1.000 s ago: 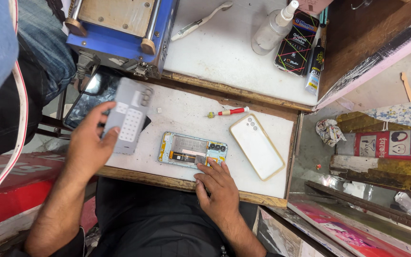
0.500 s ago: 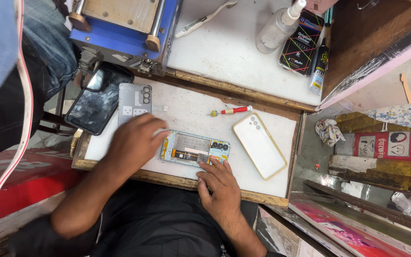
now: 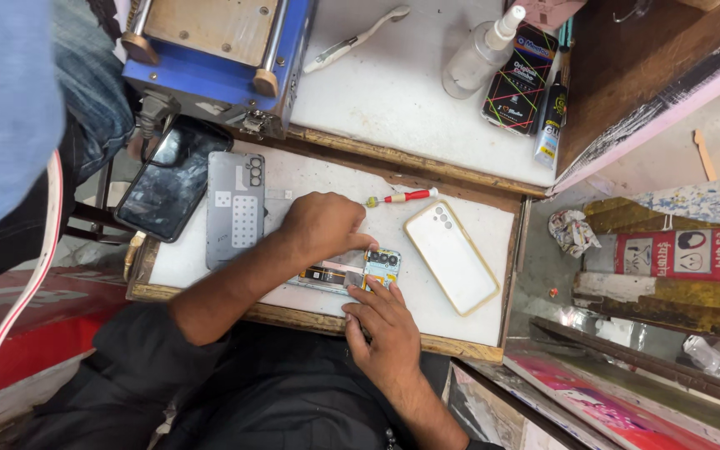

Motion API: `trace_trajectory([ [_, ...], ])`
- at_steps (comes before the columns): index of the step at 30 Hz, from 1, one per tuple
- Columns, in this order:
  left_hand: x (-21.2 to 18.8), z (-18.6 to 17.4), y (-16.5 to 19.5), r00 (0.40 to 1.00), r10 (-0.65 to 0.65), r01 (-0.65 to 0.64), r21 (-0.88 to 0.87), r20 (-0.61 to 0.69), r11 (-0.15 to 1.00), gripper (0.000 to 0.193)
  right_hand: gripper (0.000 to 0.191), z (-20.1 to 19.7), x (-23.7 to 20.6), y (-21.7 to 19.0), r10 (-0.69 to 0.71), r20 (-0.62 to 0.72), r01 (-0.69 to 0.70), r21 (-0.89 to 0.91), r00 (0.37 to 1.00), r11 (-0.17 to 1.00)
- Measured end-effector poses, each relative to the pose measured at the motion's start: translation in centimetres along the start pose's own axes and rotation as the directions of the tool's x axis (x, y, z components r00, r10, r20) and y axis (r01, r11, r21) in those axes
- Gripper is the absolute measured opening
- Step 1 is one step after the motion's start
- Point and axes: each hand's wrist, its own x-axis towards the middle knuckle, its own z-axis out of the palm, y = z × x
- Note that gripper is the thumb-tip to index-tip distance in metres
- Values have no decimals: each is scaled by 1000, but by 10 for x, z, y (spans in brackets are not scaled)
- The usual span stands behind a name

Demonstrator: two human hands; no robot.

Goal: The person works on a disassembled smartphone on a cluttered workbench. They place a metal shield over the battery area, then use a tube to apply adhesive to the phone's internal frame. The phone remains open and partially assembled throughout the clip.

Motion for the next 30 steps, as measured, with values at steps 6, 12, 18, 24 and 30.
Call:
trace_trajectory([
  [6, -15, 0, -18, 985, 96, -96, 8, -143, 995, 29, 16, 1, -1, -1, -1, 12, 1, 4, 1000, 1000],
  [12, -40, -29, -47, 995, -100, 100, 136, -3, 986, 24, 15, -1, -5, 0, 0, 4, 0, 15, 1000, 1000],
  [18, -32, -14, -27, 996, 12, -8, 46, -86, 999, 24, 15, 0, -5, -1, -3, -5, 3, 13, 1000, 1000],
  [24, -23, 1, -7, 989, 96, -94, 29, -115, 995, 33, 15, 2, -3, -8, -11, 15, 11, -13, 1000, 1000],
  [30, -39, -8, -31, 992, 36, -35, 17, -121, 999, 30, 15, 0, -6, -8, 4, 16, -4, 1, 1000, 1000],
])
